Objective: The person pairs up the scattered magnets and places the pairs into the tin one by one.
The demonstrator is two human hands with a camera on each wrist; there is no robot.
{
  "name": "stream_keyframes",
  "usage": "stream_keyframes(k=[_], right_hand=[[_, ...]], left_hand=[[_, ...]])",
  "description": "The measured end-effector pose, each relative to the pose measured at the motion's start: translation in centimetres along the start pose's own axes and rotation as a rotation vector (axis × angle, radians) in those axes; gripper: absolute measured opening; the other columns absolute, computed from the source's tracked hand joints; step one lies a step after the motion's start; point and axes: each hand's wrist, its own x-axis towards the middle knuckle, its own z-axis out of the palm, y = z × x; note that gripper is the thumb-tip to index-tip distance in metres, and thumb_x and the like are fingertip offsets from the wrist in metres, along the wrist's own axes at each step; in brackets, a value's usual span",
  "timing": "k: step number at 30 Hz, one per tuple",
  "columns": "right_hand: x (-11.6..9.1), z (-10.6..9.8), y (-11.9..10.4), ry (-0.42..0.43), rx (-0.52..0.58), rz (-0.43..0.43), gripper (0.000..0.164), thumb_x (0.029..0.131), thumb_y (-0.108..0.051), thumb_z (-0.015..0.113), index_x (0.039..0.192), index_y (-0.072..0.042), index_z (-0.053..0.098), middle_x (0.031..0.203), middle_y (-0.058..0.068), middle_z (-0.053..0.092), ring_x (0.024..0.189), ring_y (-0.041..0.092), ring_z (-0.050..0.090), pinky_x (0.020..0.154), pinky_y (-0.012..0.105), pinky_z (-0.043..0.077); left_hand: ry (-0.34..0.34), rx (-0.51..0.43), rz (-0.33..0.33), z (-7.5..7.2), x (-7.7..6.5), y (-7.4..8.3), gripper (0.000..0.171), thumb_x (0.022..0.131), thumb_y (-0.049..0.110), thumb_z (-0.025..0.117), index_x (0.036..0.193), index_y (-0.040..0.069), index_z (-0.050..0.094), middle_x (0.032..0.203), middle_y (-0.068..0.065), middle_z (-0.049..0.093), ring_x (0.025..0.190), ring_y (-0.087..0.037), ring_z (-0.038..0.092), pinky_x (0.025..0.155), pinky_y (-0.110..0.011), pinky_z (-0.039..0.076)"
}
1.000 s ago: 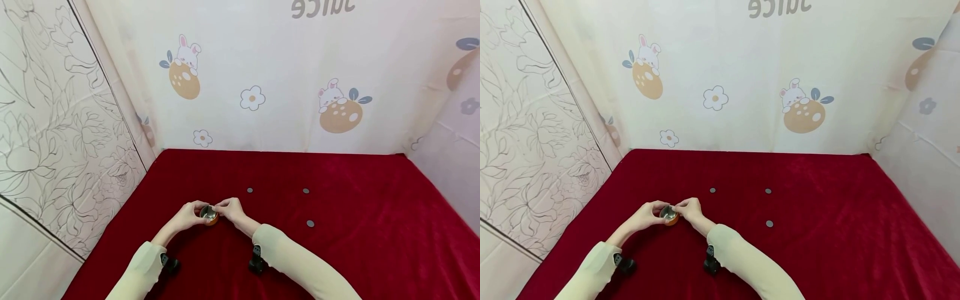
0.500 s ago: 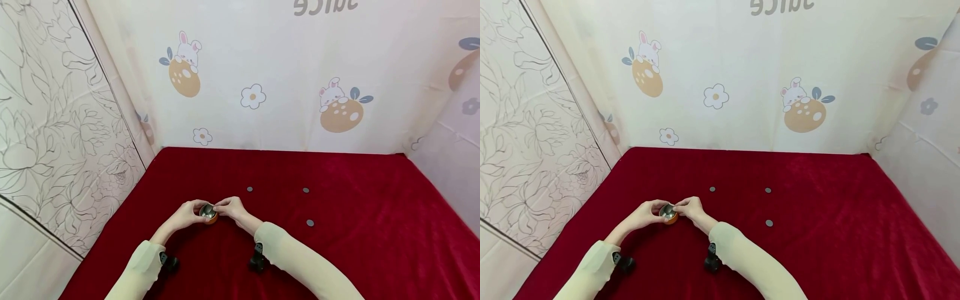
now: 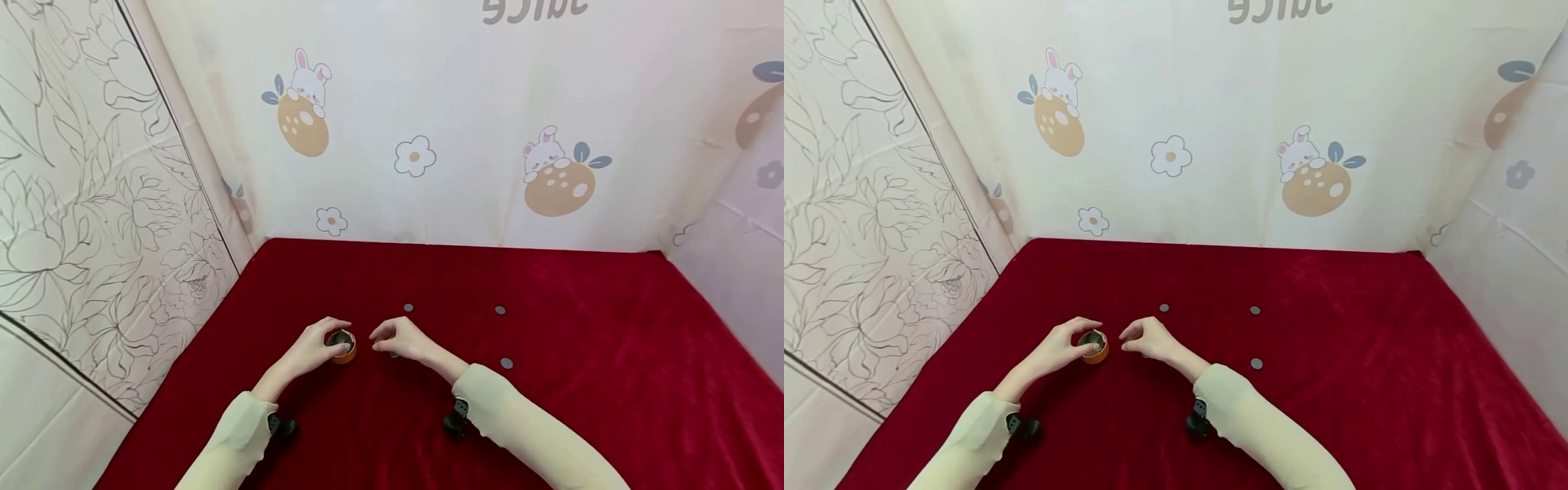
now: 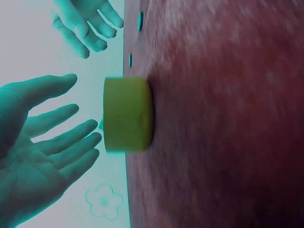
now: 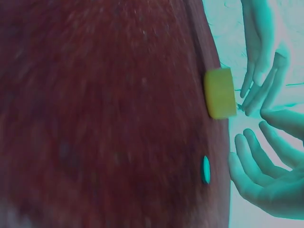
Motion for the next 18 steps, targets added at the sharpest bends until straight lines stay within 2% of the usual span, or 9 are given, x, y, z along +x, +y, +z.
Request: stream_keyframes(k=[5,8,12,13,18], right_hand=[[-1.3,-1.6,-0.1,-0.026,-0.087,-0.073,0.021,0.082,-0.004,0.060,0.100,0.006,0.062,0.096,0.020,0.062,0.076,0.023,0.060,0.062,0.023,0.046],[-2.1,-2.6,0.2,-0.035,-0.101,-0.087,0.021,0.083,-0.003,0.059,0.100,0.007,0.062,0.095,0.021,0.062,0.079,0.024,0.060,0.064,0.023,0.046],[-2.9,-3.7,1.4,-0.043,-0.115,-0.096,0.021,0.082,-0.005,0.060,0.100,0.007,0.062,0.094,0.019,0.062,0.080,0.022,0.060,0.066,0.024,0.047],[-3.1,-4.0,1.6,-0.042,-0.123,-0.094,0.021,0.082,-0.005,0.061,0.100,0.006,0.062,0.094,0.019,0.063,0.080,0.022,0.060,0.067,0.023,0.047],[-4.3,-5.5,2.3,-0.029,-0.165,-0.100,0.021,0.081,-0.004,0.061,0.099,0.006,0.062,0.093,0.019,0.062,0.080,0.021,0.060,0.066,0.022,0.047]], left_hand=[[-0.008,-0.032,0.065,0.8,0.5,1.0,0.034,0.082,0.014,0.063,0.113,0.002,0.057,0.110,-0.009,0.056,0.099,-0.026,0.054,0.080,-0.043,0.044],[-0.041,-0.042,0.087,1.3,0.9,1.6,0.033,0.083,0.013,0.062,0.113,0.002,0.057,0.109,-0.010,0.056,0.088,-0.025,0.055,0.075,-0.041,0.045],[-0.096,-0.044,0.101,2.2,1.6,2.3,0.033,0.084,0.014,0.061,0.114,0.001,0.057,0.109,-0.012,0.056,0.090,-0.026,0.054,0.075,-0.039,0.045],[-0.104,-0.043,0.106,2.4,1.7,2.4,0.033,0.084,0.014,0.061,0.114,0.001,0.057,0.110,-0.012,0.056,0.095,-0.026,0.054,0.078,-0.040,0.045],[-0.138,-0.045,0.076,3.1,2.5,2.8,0.033,0.084,0.017,0.061,0.115,0.004,0.057,0.112,-0.009,0.056,0.102,-0.023,0.053,0.084,-0.040,0.044]])
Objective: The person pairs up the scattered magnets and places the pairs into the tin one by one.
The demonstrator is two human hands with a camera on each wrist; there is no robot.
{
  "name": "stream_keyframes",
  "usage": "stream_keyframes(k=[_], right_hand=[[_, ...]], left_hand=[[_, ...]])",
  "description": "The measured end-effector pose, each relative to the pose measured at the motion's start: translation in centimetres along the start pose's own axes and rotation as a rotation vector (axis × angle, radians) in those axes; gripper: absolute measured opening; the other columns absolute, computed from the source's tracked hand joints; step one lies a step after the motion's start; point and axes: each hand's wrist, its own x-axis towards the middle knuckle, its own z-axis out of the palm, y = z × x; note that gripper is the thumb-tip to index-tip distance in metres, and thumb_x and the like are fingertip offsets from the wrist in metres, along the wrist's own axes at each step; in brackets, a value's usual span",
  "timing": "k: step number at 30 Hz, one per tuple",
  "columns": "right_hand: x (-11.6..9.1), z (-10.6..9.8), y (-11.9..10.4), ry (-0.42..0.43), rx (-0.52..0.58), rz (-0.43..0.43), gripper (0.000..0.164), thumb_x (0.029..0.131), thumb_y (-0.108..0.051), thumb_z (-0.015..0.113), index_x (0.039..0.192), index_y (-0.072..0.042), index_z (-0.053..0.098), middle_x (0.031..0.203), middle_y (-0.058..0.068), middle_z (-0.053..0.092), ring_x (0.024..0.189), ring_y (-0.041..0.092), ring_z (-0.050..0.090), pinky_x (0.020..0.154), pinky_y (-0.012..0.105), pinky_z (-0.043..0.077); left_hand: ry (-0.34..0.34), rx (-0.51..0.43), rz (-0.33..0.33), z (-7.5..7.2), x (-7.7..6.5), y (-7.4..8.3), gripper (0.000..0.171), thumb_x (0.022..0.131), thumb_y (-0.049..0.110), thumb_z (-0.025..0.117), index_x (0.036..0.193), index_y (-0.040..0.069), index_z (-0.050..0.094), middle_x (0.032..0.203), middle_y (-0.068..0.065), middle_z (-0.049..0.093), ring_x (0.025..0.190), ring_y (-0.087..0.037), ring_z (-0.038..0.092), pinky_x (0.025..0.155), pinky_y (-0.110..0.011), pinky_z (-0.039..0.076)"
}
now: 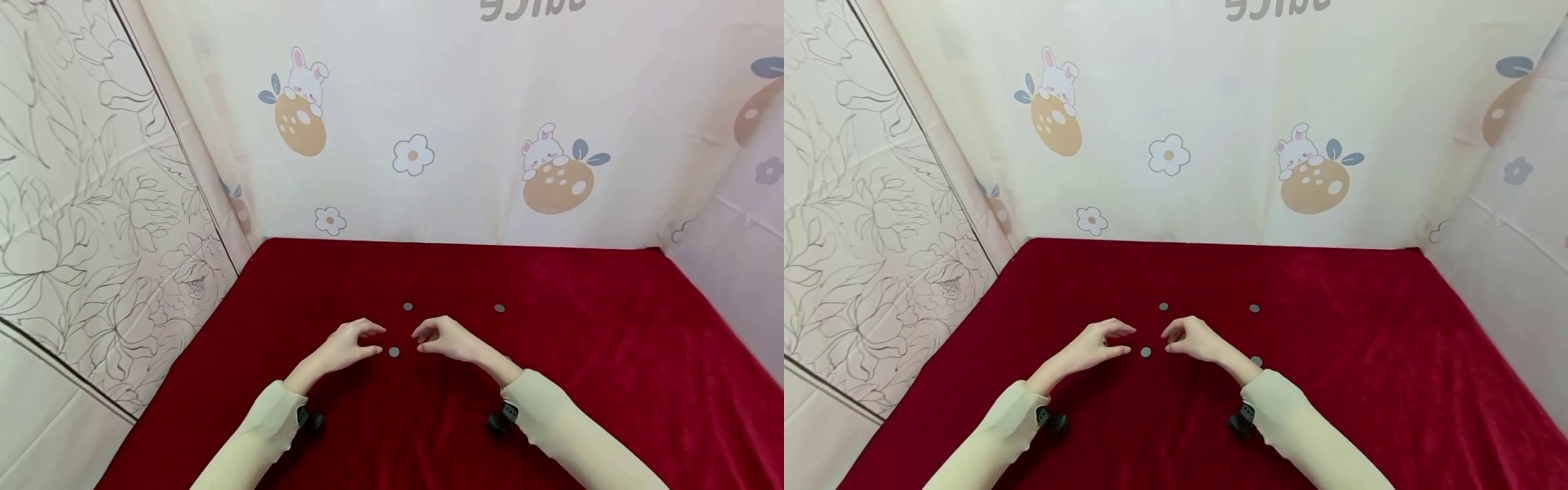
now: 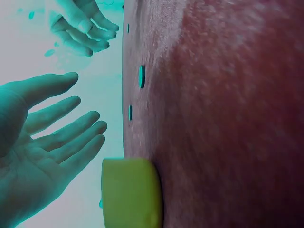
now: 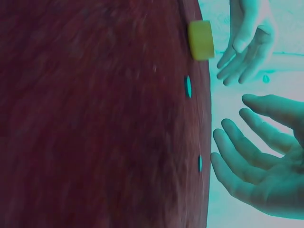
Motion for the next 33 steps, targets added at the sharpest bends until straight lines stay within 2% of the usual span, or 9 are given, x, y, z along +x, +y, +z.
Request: stream_keyframes(k=[3,11,18,26,33], right_hand=[[-0.9,-0.8,0.4,0.006,-0.025,0.006,0.021,0.081,-0.004,0.061,0.099,0.007,0.062,0.093,0.019,0.062,0.080,0.021,0.060,0.066,0.022,0.047],[-3.2,-2.7,1.8,0.032,-0.076,0.051,0.024,0.079,-0.006,0.063,0.099,0.007,0.061,0.092,0.018,0.062,0.080,0.021,0.059,0.064,0.023,0.047],[-4.9,-4.3,2.5,0.036,-0.101,0.087,0.024,0.077,-0.003,0.064,0.098,0.007,0.061,0.092,0.018,0.062,0.077,0.022,0.059,0.063,0.024,0.046],[-6.9,-5.7,3.2,-0.004,-0.153,0.137,0.024,0.076,-0.003,0.065,0.098,0.006,0.061,0.097,0.019,0.060,0.079,0.025,0.058,0.061,0.023,0.047],[-8.0,-6.4,4.1,-0.009,-0.164,0.144,0.026,0.072,-0.001,0.068,0.096,0.008,0.062,0.091,0.016,0.062,0.074,0.022,0.056,0.057,0.023,0.046]], left_hand=[[-0.019,-0.005,-0.012,0.3,0.4,0.1,0.034,0.084,0.018,0.061,0.115,0.005,0.057,0.111,-0.007,0.057,0.102,-0.021,0.053,0.084,-0.037,0.044],[-0.069,-0.022,0.037,0.8,1.3,0.1,0.031,0.084,0.013,0.061,0.112,0.000,0.057,0.107,-0.012,0.057,0.098,-0.024,0.054,0.082,-0.036,0.045],[-0.107,-0.019,0.047,1.1,2.0,0.2,0.028,0.083,0.011,0.062,0.108,-0.001,0.059,0.102,-0.011,0.056,0.092,-0.021,0.055,0.077,-0.032,0.046],[-0.136,0.032,0.037,1.8,2.7,0.2,0.027,0.080,0.011,0.066,0.105,0.001,0.061,0.095,-0.008,0.056,0.087,-0.020,0.055,0.071,-0.024,0.046],[-0.152,0.073,0.032,2.3,3.1,0.1,0.027,0.077,0.010,0.068,0.102,0.002,0.062,0.092,-0.007,0.056,0.084,-0.019,0.055,0.071,-0.023,0.045]])
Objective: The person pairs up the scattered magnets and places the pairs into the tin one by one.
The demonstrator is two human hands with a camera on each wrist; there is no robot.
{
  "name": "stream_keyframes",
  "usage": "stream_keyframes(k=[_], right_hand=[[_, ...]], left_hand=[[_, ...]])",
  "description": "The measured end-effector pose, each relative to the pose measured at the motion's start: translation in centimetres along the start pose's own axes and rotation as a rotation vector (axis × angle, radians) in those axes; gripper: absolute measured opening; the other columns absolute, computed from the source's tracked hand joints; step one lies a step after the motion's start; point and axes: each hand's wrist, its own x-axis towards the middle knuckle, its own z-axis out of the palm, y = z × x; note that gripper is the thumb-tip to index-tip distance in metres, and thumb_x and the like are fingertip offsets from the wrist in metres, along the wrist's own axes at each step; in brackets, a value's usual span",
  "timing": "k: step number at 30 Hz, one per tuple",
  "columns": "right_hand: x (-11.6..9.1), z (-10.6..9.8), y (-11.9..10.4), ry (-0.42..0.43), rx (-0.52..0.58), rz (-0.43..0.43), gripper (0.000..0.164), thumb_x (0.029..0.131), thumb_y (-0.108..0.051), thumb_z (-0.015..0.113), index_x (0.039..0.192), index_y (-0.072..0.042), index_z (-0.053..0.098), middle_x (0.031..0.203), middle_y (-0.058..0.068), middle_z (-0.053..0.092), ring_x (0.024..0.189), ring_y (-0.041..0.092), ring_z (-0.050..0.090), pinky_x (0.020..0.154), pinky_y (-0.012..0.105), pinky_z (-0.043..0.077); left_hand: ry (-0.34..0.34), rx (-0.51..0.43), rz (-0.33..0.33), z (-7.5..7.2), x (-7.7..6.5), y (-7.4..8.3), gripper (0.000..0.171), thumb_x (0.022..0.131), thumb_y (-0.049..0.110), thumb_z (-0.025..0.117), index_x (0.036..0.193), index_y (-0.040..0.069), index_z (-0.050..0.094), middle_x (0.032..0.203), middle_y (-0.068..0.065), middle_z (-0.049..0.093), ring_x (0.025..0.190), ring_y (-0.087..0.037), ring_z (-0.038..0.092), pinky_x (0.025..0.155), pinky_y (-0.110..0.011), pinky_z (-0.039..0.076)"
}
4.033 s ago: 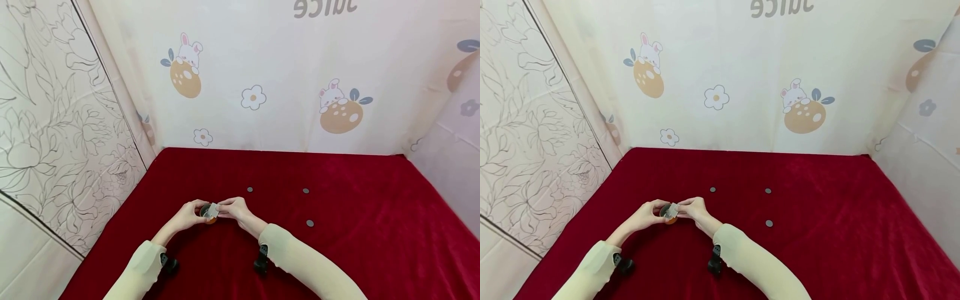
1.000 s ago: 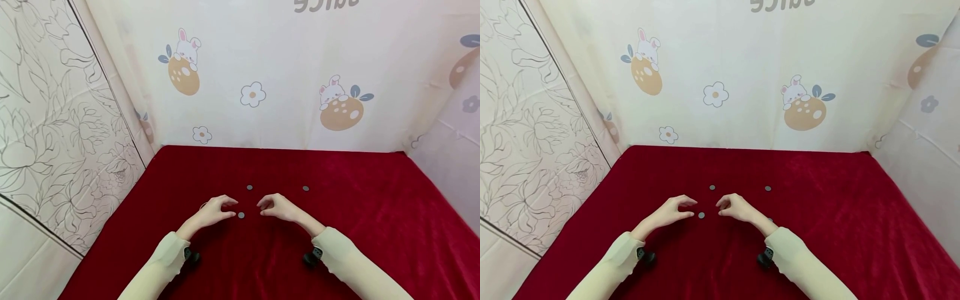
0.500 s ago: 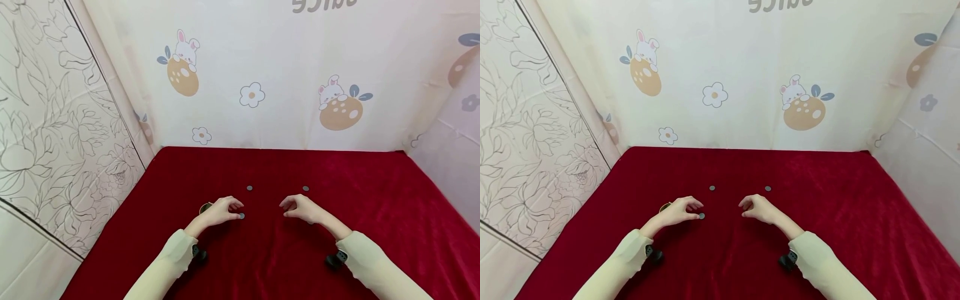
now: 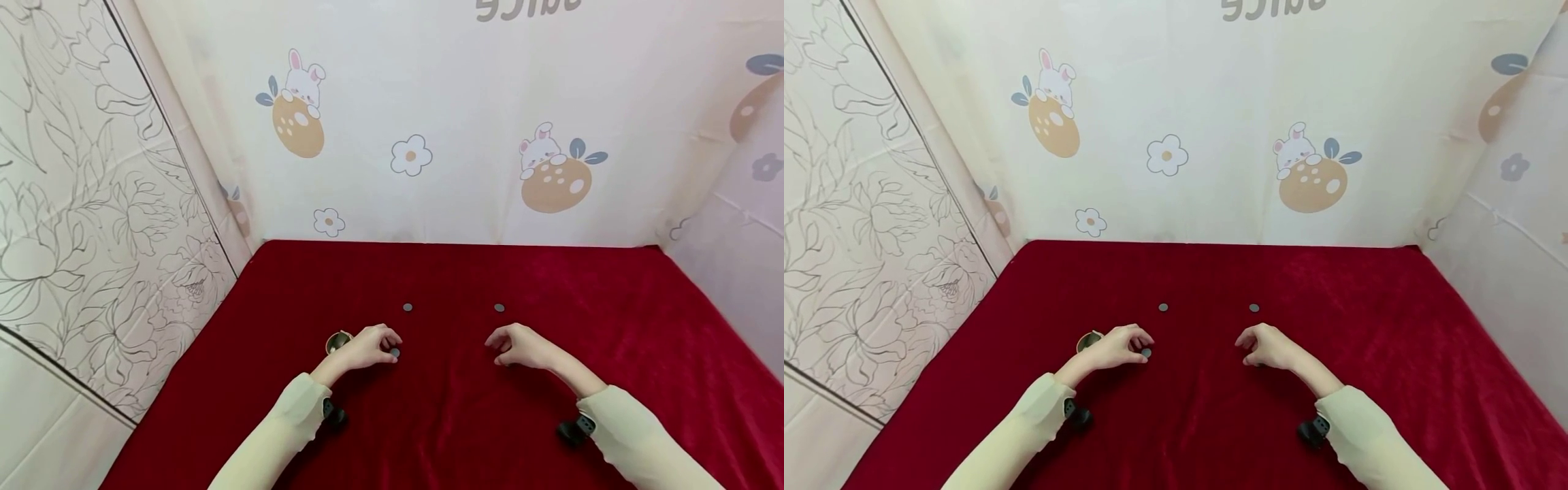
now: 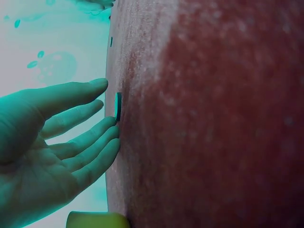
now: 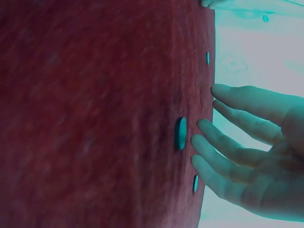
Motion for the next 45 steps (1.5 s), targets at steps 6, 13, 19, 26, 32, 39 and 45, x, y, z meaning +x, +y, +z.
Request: stream_keyframes(k=[6,13,19,26,32,39,45], right_hand=[[-0.4,-0.1,0.6,0.006,-0.039,-0.005,0.026,0.070,-0.001,0.069,0.093,0.008,0.062,0.085,0.012,0.062,0.072,0.018,0.056,0.059,0.023,0.044],[-0.8,0.0,1.0,-0.010,-0.025,0.021,0.023,0.069,0.002,0.069,0.090,0.008,0.061,0.075,0.006,0.060,0.062,0.009,0.053,0.055,0.022,0.044],[-0.8,-0.1,1.4,-0.011,-0.051,0.000,0.022,0.067,0.003,0.070,0.087,0.006,0.062,0.072,0.005,0.059,0.061,0.009,0.053,0.054,0.022,0.044],[-0.8,0.0,1.5,0.001,-0.057,0.004,0.015,0.066,0.003,0.070,0.080,0.004,0.064,0.071,0.004,0.061,0.061,0.010,0.055,0.054,0.022,0.045],[-0.6,0.1,1.4,0.022,-0.112,-0.010,0.013,0.065,0.003,0.070,0.077,0.003,0.065,0.070,0.004,0.062,0.060,0.006,0.054,0.053,0.021,0.045],[0.0,0.3,1.4,0.013,-0.103,-0.084,0.011,0.067,-0.001,0.069,0.077,0.001,0.065,0.070,0.001,0.062,0.060,0.006,0.055,0.053,0.022,0.046],[0.9,1.1,1.8,0.017,-0.047,-0.210,0.006,0.070,-0.004,0.067,0.075,-0.003,0.066,0.067,-0.004,0.060,0.059,0.002,0.053,0.051,0.021,0.044]], left_hand=[[-0.009,0.026,0.011,0.2,0.3,0.0,0.028,0.075,0.008,0.070,0.101,0.001,0.062,0.090,-0.008,0.055,0.082,-0.020,0.055,0.071,-0.023,0.044],[-0.030,0.051,-0.002,0.4,0.7,-0.1,0.028,0.074,0.008,0.071,0.100,0.001,0.062,0.089,-0.007,0.053,0.081,-0.019,0.055,0.070,-0.024,0.044],[-0.032,0.053,-0.014,0.4,0.8,-0.3,0.025,0.074,0.008,0.071,0.097,0.003,0.062,0.087,-0.006,0.053,0.080,-0.019,0.054,0.070,-0.024,0.044],[-0.035,0.050,-0.018,0.4,0.7,-0.3,0.020,0.075,0.007,0.069,0.093,0.003,0.062,0.086,-0.005,0.053,0.080,-0.019,0.054,0.069,-0.023,0.044],[-0.025,0.066,-0.025,0.3,0.8,-0.1,0.016,0.075,0.007,0.070,0.090,0.004,0.064,0.085,-0.005,0.055,0.078,-0.018,0.055,0.066,-0.022,0.044],[-0.029,0.065,-0.004,0.5,1.4,0.1,0.013,0.074,0.008,0.071,0.085,0.004,0.066,0.082,-0.003,0.059,0.073,-0.012,0.057,0.062,-0.017,0.044],[-0.048,0.050,0.002,0.9,2.0,0.8,0.013,0.073,0.009,0.072,0.084,0.004,0.067,0.079,-0.002,0.061,0.070,-0.009,0.057,0.062,-0.016,0.044]])
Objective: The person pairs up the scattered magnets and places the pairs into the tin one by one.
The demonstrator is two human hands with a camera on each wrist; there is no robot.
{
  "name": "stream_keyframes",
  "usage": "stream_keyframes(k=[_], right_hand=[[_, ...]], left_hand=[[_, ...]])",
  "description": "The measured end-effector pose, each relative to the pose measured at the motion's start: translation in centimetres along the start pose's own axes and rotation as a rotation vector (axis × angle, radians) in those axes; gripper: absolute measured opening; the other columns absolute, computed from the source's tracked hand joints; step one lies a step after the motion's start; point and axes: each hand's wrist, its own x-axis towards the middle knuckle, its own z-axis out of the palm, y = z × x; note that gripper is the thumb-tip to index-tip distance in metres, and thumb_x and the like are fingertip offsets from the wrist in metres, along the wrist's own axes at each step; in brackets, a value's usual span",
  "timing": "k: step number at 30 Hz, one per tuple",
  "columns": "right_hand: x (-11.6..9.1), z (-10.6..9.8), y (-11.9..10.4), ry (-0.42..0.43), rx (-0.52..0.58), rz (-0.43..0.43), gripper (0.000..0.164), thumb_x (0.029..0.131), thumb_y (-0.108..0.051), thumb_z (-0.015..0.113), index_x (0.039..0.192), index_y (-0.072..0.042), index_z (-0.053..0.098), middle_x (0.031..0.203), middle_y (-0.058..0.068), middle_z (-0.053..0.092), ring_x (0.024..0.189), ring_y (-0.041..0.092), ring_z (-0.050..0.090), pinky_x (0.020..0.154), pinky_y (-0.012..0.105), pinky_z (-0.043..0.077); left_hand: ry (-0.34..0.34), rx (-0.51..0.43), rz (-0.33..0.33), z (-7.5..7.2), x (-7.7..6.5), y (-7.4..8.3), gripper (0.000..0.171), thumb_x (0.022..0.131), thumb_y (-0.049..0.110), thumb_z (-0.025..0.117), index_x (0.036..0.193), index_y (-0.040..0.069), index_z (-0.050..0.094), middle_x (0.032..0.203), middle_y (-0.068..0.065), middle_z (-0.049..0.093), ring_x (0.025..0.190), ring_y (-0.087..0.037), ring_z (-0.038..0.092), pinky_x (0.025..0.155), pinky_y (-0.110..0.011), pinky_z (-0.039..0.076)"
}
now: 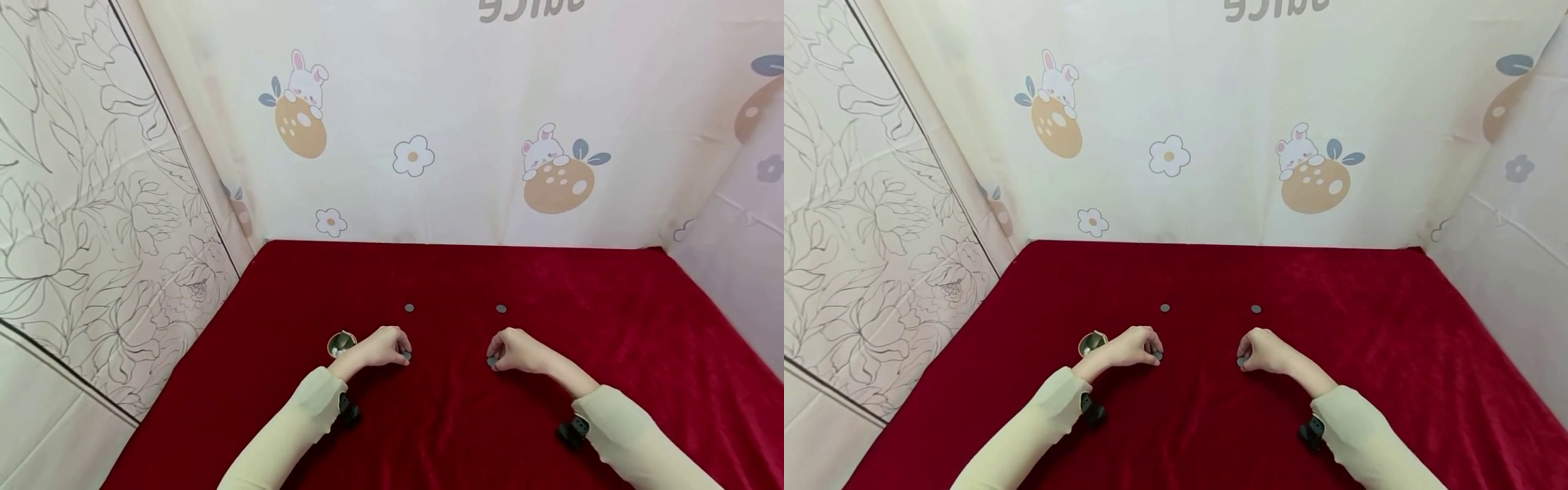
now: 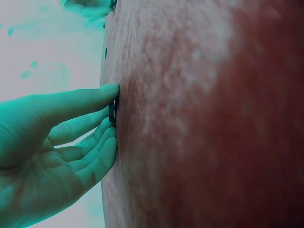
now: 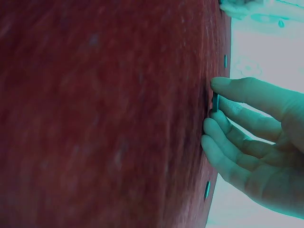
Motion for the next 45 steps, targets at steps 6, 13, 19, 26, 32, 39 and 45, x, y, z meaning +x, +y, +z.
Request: stream_keyframes(k=[6,13,19,26,32,39,45], right_hand=[[1.1,0.4,-1.5,-0.032,-0.030,0.098,0.008,0.068,0.000,0.067,0.076,-0.001,0.066,0.068,-0.001,0.061,0.060,0.003,0.054,0.054,0.021,0.045],[2.0,1.0,-2.3,-0.050,-0.056,0.122,0.009,0.069,-0.001,0.068,0.078,0.000,0.066,0.069,0.000,0.061,0.060,0.002,0.053,0.055,0.019,0.045],[2.9,1.9,-2.6,-0.054,-0.053,0.081,0.006,0.070,-0.001,0.068,0.076,0.000,0.065,0.067,0.000,0.061,0.059,0.002,0.051,0.054,0.019,0.044],[4.0,2.7,-3.1,-0.059,-0.050,0.068,0.005,0.070,-0.002,0.069,0.074,-0.002,0.066,0.066,-0.002,0.060,0.058,0.003,0.052,0.055,0.019,0.045],[4.9,3.0,-3.2,-0.071,-0.043,0.062,0.006,0.070,-0.003,0.069,0.075,-0.002,0.066,0.066,-0.003,0.060,0.058,0.003,0.051,0.054,0.019,0.044],[5.5,3.4,-3.3,-0.065,-0.039,0.074,0.005,0.070,-0.002,0.068,0.075,-0.003,0.066,0.065,-0.003,0.060,0.057,0.002,0.051,0.053,0.018,0.044],[5.8,3.7,-3.4,-0.044,-0.042,0.088,0.004,0.071,-0.002,0.068,0.074,-0.002,0.066,0.064,-0.003,0.059,0.055,0.002,0.050,0.053,0.018,0.043]], left_hand=[[-0.008,0.021,-0.002,0.3,0.6,0.7,0.014,0.072,0.010,0.072,0.084,0.004,0.067,0.079,-0.002,0.061,0.071,-0.008,0.057,0.063,-0.015,0.044],[-0.010,0.032,-0.006,0.8,1.3,1.2,0.014,0.072,0.012,0.073,0.083,0.006,0.067,0.077,0.001,0.062,0.069,-0.005,0.055,0.062,-0.014,0.043],[-0.011,0.032,-0.004,1.3,1.7,1.5,0.012,0.073,0.012,0.073,0.082,0.007,0.067,0.076,0.002,0.061,0.068,-0.004,0.054,0.062,-0.013,0.042],[-0.039,0.018,-0.030,1.8,1.9,1.8,0.012,0.074,0.013,0.072,0.084,0.008,0.067,0.078,0.004,0.060,0.067,-0.002,0.053,0.061,-0.013,0.042],[-0.048,0.023,-0.049,1.7,2.2,2.1,0.013,0.075,0.014,0.071,0.085,0.008,0.067,0.078,0.003,0.060,0.067,-0.003,0.053,0.060,-0.014,0.042],[-0.046,0.017,-0.053,1.7,2.5,2.3,0.014,0.075,0.014,0.071,0.086,0.007,0.067,0.080,0.002,0.059,0.068,-0.004,0.054,0.060,-0.014,0.042],[-0.035,0.016,-0.053,1.8,2.6,2.5,0.016,0.075,0.014,0.071,0.087,0.006,0.067,0.080,0.001,0.060,0.067,-0.003,0.054,0.060,-0.013,0.042]])
